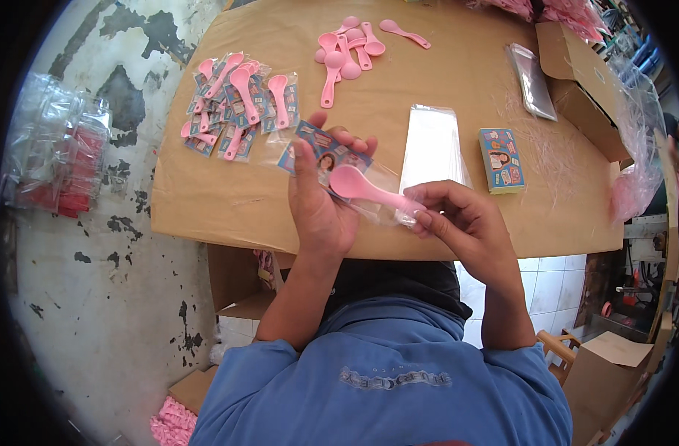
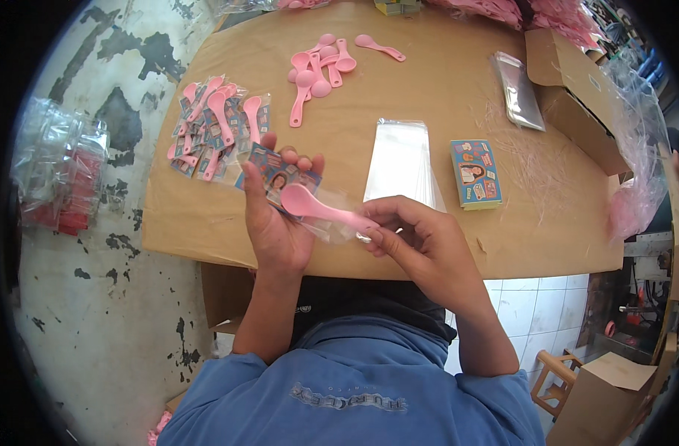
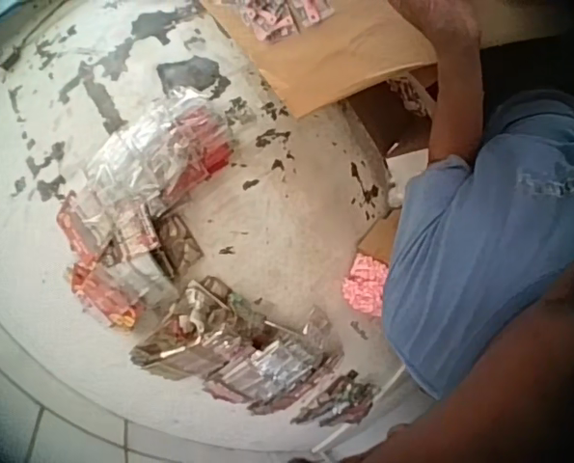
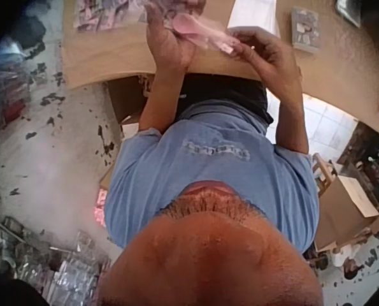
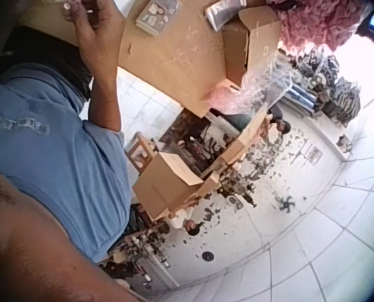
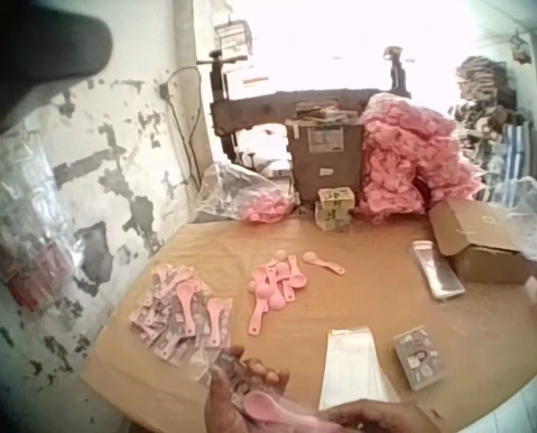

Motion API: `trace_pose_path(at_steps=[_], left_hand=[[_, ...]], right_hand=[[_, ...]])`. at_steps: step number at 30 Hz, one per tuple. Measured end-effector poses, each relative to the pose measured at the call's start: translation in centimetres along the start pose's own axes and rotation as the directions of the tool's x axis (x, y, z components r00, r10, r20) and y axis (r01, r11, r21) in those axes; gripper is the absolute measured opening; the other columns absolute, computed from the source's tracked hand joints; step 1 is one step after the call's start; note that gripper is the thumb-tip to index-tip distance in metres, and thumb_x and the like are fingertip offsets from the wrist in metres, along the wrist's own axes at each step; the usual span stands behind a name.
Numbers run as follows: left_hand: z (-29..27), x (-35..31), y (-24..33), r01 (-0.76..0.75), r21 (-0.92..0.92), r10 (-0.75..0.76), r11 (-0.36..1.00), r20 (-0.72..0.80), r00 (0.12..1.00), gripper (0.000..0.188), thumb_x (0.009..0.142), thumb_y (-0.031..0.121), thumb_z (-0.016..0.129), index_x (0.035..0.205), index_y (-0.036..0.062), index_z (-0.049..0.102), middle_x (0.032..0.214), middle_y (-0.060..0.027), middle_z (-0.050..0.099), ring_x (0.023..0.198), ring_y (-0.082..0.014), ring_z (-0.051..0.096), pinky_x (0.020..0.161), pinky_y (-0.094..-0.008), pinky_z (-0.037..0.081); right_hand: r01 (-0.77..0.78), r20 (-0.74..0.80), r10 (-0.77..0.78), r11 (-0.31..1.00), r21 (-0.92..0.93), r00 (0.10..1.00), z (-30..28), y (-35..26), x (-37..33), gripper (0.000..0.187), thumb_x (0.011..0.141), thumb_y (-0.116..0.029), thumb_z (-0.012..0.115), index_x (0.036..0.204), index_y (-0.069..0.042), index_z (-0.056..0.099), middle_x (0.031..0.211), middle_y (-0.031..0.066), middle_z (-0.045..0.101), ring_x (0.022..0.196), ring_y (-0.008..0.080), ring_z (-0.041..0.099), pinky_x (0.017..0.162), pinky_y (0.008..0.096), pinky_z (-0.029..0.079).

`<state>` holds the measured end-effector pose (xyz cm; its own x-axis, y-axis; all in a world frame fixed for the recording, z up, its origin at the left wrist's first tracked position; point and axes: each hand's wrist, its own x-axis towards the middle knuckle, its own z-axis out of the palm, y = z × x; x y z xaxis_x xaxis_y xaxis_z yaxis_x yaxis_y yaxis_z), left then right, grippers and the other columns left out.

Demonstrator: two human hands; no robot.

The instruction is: Placing pink plastic spoons and small stickers into plastic bags.

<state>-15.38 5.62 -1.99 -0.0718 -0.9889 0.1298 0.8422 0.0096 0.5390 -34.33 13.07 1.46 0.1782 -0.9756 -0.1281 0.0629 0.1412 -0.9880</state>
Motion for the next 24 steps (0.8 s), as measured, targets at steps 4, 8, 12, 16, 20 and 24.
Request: trace_pose_path(at_steps=[4, 8, 12, 16, 20, 24], left_hand=[[0.8, -0.3, -0.8, 0.052, -0.024, -0.051, 0.998, 0.013, 0.999, 0.054, 0.107, 0.042, 0.051, 0.143, 0.0037, 0.04, 0.107, -0.0094, 0.061, 0.101, -0.0213, 0.065, 0.109, -0.0486, 0.05], [1.5, -1.0, -1.4, 0.118, -0.075, -0.119, 0.99, -0.004, 0.993, 0.053, 0.107, 0.041, 0.051, 0.144, 0.0038, 0.039, 0.106, -0.0096, 0.061, 0.101, -0.021, 0.065, 0.108, -0.0473, 0.051], [2.1, -1.1, -1.9, 0.21, -0.076, -0.21, 0.975, 0.014, 0.978, 0.047, 0.109, 0.034, 0.049, 0.145, 0.0046, 0.04, 0.107, -0.0076, 0.059, 0.102, -0.0192, 0.064, 0.107, -0.0436, 0.053], [1.9, -0.7, -2.1, 0.252, -0.103, -0.249, 0.962, 0.038, 0.968, 0.042, 0.11, 0.028, 0.048, 0.144, 0.0037, 0.04, 0.108, -0.0094, 0.06, 0.102, -0.02, 0.066, 0.103, -0.0418, 0.056], [0.8, -0.3, -1.9, 0.291, -0.096, -0.28, 0.952, 0.116, 0.953, 0.043, 0.11, 0.027, 0.047, 0.146, 0.0042, 0.039, 0.117, -0.01, 0.061, 0.111, -0.0201, 0.065, 0.102, -0.0401, 0.057], [1.9, -0.2, -1.4, 0.307, -0.029, -0.307, 0.951, 0.007, 0.952, 0.043, 0.11, 0.025, 0.047, 0.146, 0.0035, 0.039, 0.136, -0.017, 0.056, 0.128, -0.0263, 0.058, 0.11, -0.0455, 0.051]], right_hand=[[0.109, -0.042, -0.103, 0.983, 0.151, 0.994, 0.4, 0.9, 0.3, 0.024, 0.099, -0.004, 0.065, 0.122, 0.004, 0.06, 0.107, 0.0081, 0.069, 0.094, 0.0107, 0.066, 0.082, 0.0252, 0.055], [0.079, -0.129, -0.059, 0.984, 0.16, 0.99, 1.0, 1.7, 1.3, 0.022, 0.097, -0.008, 0.07, 0.114, 0.001, 0.059, 0.098, 0.0046, 0.065, 0.088, 0.0084, 0.063, 0.078, 0.0243, 0.053], [0.244, -0.242, -0.248, 0.969, -0.048, 0.938, 1.7, 3.2, 2.4, 0.025, 0.092, -0.009, 0.077, 0.103, -0.003, 0.056, 0.09, -0.0001, 0.059, 0.082, 0.0053, 0.055, 0.074, 0.0227, 0.048], [0.334, -0.308, -0.334, 0.941, -0.055, 0.891, 2.2, 3.2, 2.8, 0.028, 0.09, -0.009, 0.078, 0.108, -0.003, 0.058, 0.094, 0.0013, 0.06, 0.082, 0.0064, 0.056, 0.072, 0.0227, 0.048], [0.33, -0.317, -0.394, 0.914, -0.237, 0.863, 1.5, 3.1, 2.9, 0.035, 0.086, -0.007, 0.079, 0.116, -0.004, 0.06, 0.106, 0.0067, 0.063, 0.083, 0.0096, 0.058, 0.073, 0.0252, 0.049], [0.372, -0.335, -0.488, 0.858, -0.354, 0.806, 1.8, 2.8, 3.1, 0.04, 0.083, -0.006, 0.079, 0.12, -0.006, 0.062, 0.117, 0.0103, 0.062, 0.089, 0.0161, 0.06, 0.075, 0.0289, 0.05]])
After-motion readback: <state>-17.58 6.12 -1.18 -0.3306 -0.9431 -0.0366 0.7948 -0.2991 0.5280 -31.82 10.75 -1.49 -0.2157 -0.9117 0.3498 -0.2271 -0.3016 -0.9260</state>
